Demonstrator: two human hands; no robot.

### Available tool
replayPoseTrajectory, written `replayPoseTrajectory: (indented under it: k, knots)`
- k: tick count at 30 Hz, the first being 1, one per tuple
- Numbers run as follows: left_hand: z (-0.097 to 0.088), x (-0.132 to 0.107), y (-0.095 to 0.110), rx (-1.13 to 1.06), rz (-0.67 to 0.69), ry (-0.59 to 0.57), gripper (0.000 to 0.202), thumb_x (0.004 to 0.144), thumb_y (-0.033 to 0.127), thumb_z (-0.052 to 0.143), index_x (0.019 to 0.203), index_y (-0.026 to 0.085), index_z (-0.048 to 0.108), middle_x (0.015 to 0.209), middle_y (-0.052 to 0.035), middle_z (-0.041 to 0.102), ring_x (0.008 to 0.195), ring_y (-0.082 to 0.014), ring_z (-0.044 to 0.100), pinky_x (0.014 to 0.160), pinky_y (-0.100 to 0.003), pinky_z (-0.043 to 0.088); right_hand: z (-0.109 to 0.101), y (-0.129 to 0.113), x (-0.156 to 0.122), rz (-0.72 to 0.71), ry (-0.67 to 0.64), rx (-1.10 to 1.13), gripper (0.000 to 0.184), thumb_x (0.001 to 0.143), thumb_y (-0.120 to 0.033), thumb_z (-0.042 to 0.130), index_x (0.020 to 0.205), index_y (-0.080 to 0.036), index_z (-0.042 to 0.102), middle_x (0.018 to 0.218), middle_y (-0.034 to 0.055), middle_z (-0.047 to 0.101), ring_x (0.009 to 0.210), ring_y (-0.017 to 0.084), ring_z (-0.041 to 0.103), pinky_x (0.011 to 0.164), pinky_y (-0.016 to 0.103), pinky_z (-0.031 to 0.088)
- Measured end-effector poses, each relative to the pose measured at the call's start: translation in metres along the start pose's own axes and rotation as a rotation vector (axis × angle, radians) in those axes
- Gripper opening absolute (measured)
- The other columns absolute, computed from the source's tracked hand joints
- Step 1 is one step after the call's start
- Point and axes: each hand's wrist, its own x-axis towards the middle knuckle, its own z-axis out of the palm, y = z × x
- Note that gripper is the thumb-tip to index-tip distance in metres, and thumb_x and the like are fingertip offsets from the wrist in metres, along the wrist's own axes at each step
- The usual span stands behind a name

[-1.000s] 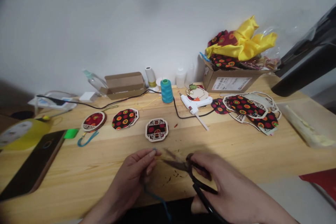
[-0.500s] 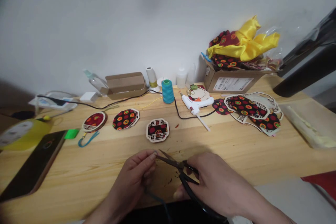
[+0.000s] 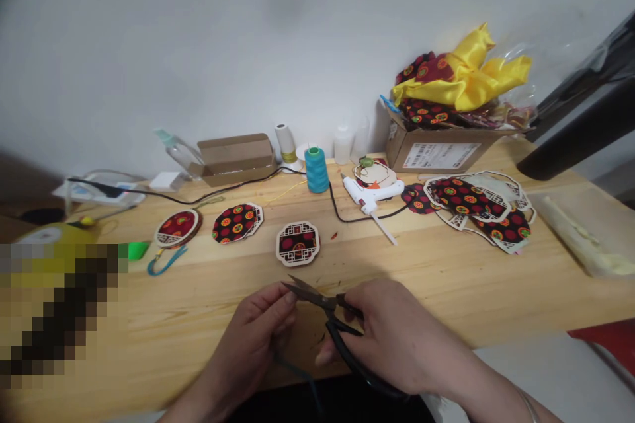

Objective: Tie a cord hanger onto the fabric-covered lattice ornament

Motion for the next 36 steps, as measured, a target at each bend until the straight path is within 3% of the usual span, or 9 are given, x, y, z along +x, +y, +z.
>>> replayPoseTrajectory:
  k: [9, 14, 18, 22, 27, 30, 36]
  knots:
    - [-0.003, 0.001, -0.002, -0.029, 0.002, 0.021, 0.019, 0.078, 0.033, 0.059, 0.081, 0.016, 0.066, 0.052, 0.007, 0.032, 0.048, -0.0066, 0.021, 0.045, -0.021, 0.013, 0.002, 0.004, 0.002, -0.016, -0.011, 0.02, 0.016, 0.074, -0.031, 0.059, 0.065, -0.017, 0.064, 0.057, -0.0039, 0.056, 0.052, 0.008, 0.04, 0.047, 0.02, 0.025]
    - [-0.007, 0.005, 0.002, -0.092, -0.006, 0.192, 0.019, 0.072, 0.034, 0.065, 0.076, 0.015, 0.065, 0.051, 0.0068, 0.038, 0.046, -0.0054, 0.026, 0.044, -0.019, 0.017, -0.002, -0.005, -0.012, -0.097, -0.055, -0.14, 0.008, 0.068, -0.022, 0.059, 0.061, -0.018, 0.06, 0.058, -0.0025, 0.058, 0.053, 0.009, 0.045, 0.048, 0.021, 0.027]
    - [-0.008, 0.006, 0.005, -0.15, -0.008, 0.238, 0.024, 0.07, 0.035, 0.067, 0.082, 0.014, 0.065, 0.049, 0.0082, 0.034, 0.043, -0.0046, 0.023, 0.042, -0.019, 0.015, -0.011, -0.002, -0.025, -0.059, -0.06, -0.25, 0.011, 0.06, -0.03, 0.068, 0.066, -0.023, 0.063, 0.068, 0.0002, 0.063, 0.064, 0.017, 0.055, 0.053, 0.024, 0.034]
    - [-0.007, 0.002, 0.007, -0.265, -0.04, 0.165, 0.039, 0.079, 0.047, 0.052, 0.091, 0.012, 0.065, 0.052, 0.0064, 0.035, 0.045, -0.0056, 0.024, 0.044, -0.019, 0.017, -0.031, 0.03, -0.034, 0.164, 0.021, -0.384, 0.006, 0.066, -0.03, 0.062, 0.067, -0.024, 0.064, 0.067, 0.0051, 0.066, 0.063, 0.022, 0.06, 0.055, 0.029, 0.038]
    - [-0.006, 0.0, 0.011, -0.39, -0.1, 0.092, 0.06, 0.08, 0.059, 0.038, 0.098, 0.009, 0.065, 0.056, 0.0025, 0.04, 0.048, -0.0074, 0.027, 0.045, -0.02, 0.019, -0.056, 0.095, -0.049, 0.524, 0.185, -0.494, 0.023, 0.075, -0.042, 0.051, 0.068, -0.024, 0.063, 0.071, 0.0127, 0.068, 0.063, 0.029, 0.063, 0.054, 0.035, 0.04]
    - [-0.005, 0.0, 0.012, -0.394, -0.093, 0.043, 0.065, 0.079, 0.062, 0.036, 0.104, 0.009, 0.063, 0.057, 0.002, 0.04, 0.049, -0.0081, 0.028, 0.045, -0.02, 0.019, -0.063, 0.117, -0.055, 0.542, 0.22, -0.454, 0.023, 0.076, -0.038, 0.05, 0.062, -0.023, 0.06, 0.068, 0.0139, 0.067, 0.061, 0.027, 0.063, 0.054, 0.035, 0.041]
    - [-0.003, -0.002, 0.009, -0.339, -0.006, -0.042, 0.068, 0.08, 0.065, 0.031, 0.12, 0.013, 0.052, 0.059, 0.0027, 0.039, 0.05, -0.0089, 0.027, 0.046, -0.022, 0.015, -0.068, 0.12, -0.053, 0.491, 0.255, -0.446, 0.027, 0.077, -0.038, 0.048, 0.056, -0.024, 0.058, 0.063, 0.0124, 0.065, 0.051, 0.021, 0.061, 0.048, 0.032, 0.039]
